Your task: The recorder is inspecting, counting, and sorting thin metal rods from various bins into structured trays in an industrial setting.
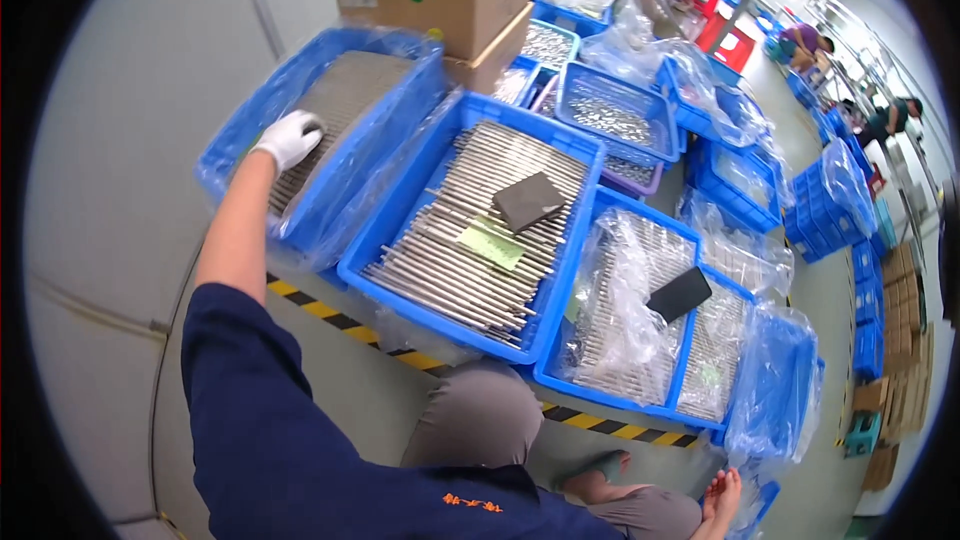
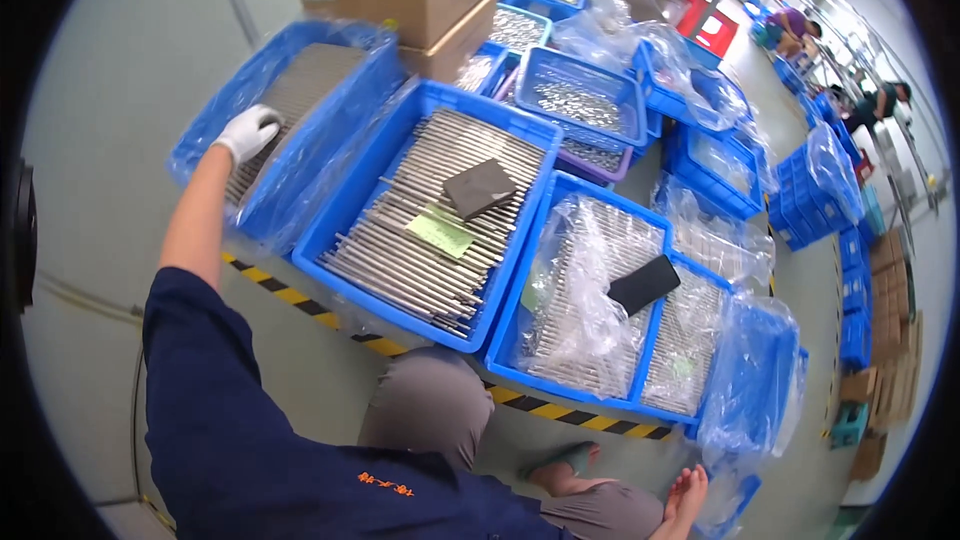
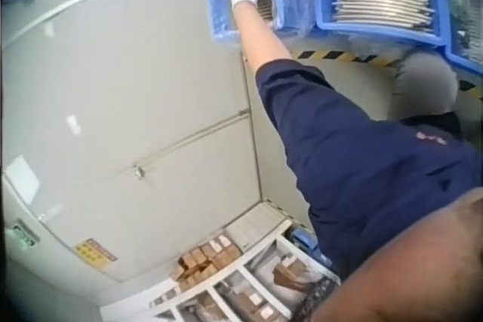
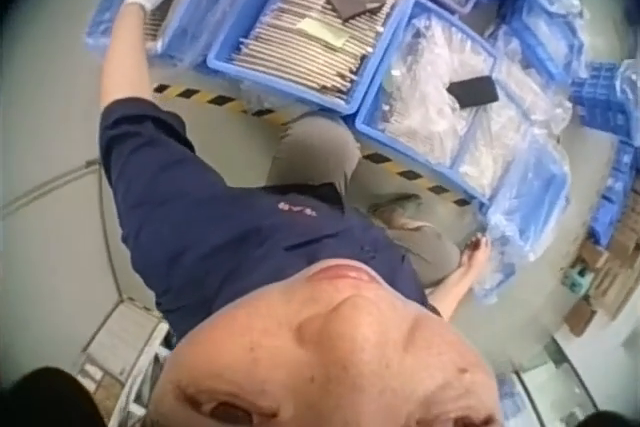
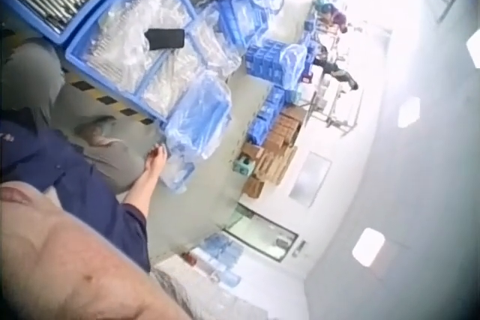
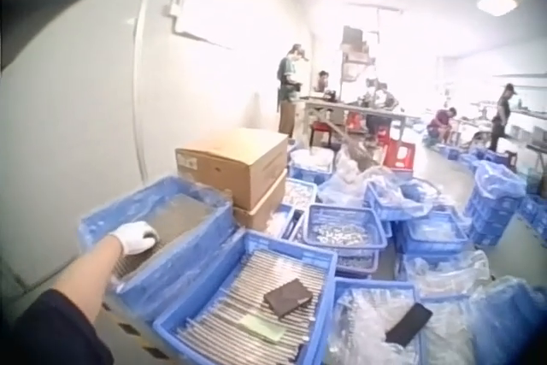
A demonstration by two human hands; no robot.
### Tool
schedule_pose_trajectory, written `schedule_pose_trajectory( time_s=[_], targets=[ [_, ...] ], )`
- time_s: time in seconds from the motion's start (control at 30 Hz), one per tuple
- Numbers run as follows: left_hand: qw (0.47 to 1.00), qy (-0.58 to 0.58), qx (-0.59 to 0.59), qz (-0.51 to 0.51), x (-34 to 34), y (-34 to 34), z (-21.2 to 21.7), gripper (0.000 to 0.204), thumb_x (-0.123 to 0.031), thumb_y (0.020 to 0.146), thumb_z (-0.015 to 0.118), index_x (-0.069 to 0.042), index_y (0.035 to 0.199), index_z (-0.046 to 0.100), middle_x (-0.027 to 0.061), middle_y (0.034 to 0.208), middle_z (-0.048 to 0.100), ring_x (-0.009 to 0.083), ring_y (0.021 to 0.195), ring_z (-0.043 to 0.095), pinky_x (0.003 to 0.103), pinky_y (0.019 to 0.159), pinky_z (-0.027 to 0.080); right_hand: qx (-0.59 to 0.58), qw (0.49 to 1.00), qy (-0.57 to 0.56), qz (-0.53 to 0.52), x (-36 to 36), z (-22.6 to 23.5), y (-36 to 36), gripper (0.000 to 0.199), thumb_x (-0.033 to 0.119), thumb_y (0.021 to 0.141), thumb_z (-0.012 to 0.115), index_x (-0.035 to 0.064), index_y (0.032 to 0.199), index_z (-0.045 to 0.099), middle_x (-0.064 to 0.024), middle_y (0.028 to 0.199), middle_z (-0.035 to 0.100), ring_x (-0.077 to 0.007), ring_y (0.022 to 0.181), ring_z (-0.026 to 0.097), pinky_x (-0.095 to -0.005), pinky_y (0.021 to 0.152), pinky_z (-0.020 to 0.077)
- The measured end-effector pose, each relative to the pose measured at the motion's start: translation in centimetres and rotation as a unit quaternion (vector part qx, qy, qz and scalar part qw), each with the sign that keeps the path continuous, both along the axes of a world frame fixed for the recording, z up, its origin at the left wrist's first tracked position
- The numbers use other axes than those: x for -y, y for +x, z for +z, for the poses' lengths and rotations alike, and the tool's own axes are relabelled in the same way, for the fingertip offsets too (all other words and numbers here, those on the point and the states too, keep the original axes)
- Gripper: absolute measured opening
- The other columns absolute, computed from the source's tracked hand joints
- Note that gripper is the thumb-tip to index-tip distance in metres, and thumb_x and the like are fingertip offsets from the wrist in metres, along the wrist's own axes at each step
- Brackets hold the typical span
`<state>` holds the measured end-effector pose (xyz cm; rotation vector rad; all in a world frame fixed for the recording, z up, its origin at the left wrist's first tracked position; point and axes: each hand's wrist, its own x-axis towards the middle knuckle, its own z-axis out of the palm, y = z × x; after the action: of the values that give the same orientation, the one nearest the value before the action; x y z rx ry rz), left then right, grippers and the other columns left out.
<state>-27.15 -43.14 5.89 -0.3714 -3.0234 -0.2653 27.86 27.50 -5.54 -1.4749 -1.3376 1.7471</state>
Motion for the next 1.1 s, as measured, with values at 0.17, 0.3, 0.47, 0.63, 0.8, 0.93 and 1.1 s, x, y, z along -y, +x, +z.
schedule_pose_trajectory(
  time_s=[0.17, 0.3, 0.47, 0.63, 0.8, 0.93, 1.1],
  targets=[
    [1.000, 0.017, 0.019, 0.000, -1.1, 0.6, 1.1, 0.027, -0.023, 0.077, 0.047, -0.007, 0.096, 0.058, 0.0129, 0.103, 0.054, 0.0271, 0.099, 0.050, 0.032, 0.087, 0.038, -0.009, 1.000, -0.007, 0.020, 1.2, 1.0, -0.6, 0.018, 0.020, 0.083, 0.050, 0.0157, 0.100, 0.049, 0.0014, 0.075, 0.056, -0.0085, 0.061, 0.049, -0.0213, 0.051, 0.0383],
    [0.995, 0.095, -0.037, -0.009, -3.6, 2.2, 2.7, 0.024, -0.016, 0.076, 0.050, -0.006, 0.097, 0.057, 0.0118, 0.101, 0.055, 0.0257, 0.098, 0.051, 0.030, 0.085, 0.040, -0.022, 0.999, -0.028, -0.009, 1.8, 1.2, -0.6, 0.017, 0.019, 0.083, 0.049, 0.0145, 0.100, 0.049, 0.0008, 0.074, 0.056, -0.0090, 0.061, 0.049, -0.0219, 0.051, 0.0387],
    [0.948, 0.191, -0.200, -0.158, -12.2, 7.1, 7.9, 0.020, -0.005, 0.073, 0.053, -0.002, 0.093, 0.057, 0.0135, 0.100, 0.055, 0.0271, 0.095, 0.053, 0.031, 0.085, 0.040, -0.058, 0.998, -0.035, 0.009, 2.5, 1.1, -0.7, 0.016, 0.018, 0.083, 0.050, 0.0117, 0.097, 0.049, -0.0026, 0.073, 0.057, -0.0114, 0.059, 0.050, -0.0235, 0.051, 0.0407],
    [0.870, 0.178, -0.158, -0.432, -26.2, 14.4, 9.9, 0.021, 0.003, 0.063, 0.053, -0.002, 0.083, 0.057, 0.0154, 0.087, 0.057, 0.0299, 0.082, 0.056, 0.036, 0.075, 0.045, -0.101, 0.993, -0.046, 0.029, 2.7, 1.7, -1.2, 0.012, 0.016, 0.083, 0.049, 0.0092, 0.093, 0.050, -0.0048, 0.073, 0.058, -0.0120, 0.059, 0.051, -0.0242, 0.052, 0.0414],
    [0.753, 0.156, 0.051, -0.638, -38.2, 22.8, 5.0, 0.019, -0.010, 0.067, 0.056, -0.005, 0.086, 0.058, 0.0108, 0.084, 0.058, 0.0278, 0.078, 0.056, 0.035, 0.068, 0.045, -0.142, 0.987, -0.054, 0.052, 3.0, 2.2, -1.0, 0.009, 0.017, 0.084, 0.050, 0.0108, 0.090, 0.050, -0.0046, 0.075, 0.059, -0.0117, 0.064, 0.053, -0.0242, 0.056, 0.0431],
    [0.667, 0.116, 0.160, -0.719, -43.4, 28.0, -2.0, 0.018, -0.015, 0.075, 0.052, -0.008, 0.090, 0.059, 0.0102, 0.088, 0.058, 0.0272, 0.079, 0.056, 0.035, 0.071, 0.046, -0.185, 0.979, -0.064, 0.058, 3.5, 2.3, -0.4, 0.008, 0.016, 0.085, 0.049, 0.0109, 0.090, 0.051, -0.0043, 0.075, 0.060, -0.0106, 0.063, 0.055, -0.0232, 0.056, 0.0441],
    [0.685, 0.156, 0.177, -0.689, -46.3, 30.5, -7.9, 0.017, -0.014, 0.076, 0.051, -0.008, 0.090, 0.059, 0.0099, 0.089, 0.059, 0.0277, 0.080, 0.056, 0.035, 0.072, 0.046, -0.236, 0.969, -0.061, 0.049, 3.9, 4.9, -0.4, 0.011, 0.013, 0.084, 0.046, 0.0086, 0.094, 0.051, -0.0053, 0.075, 0.060, -0.0113, 0.064, 0.055, -0.0239, 0.057, 0.0451]
  ],
)
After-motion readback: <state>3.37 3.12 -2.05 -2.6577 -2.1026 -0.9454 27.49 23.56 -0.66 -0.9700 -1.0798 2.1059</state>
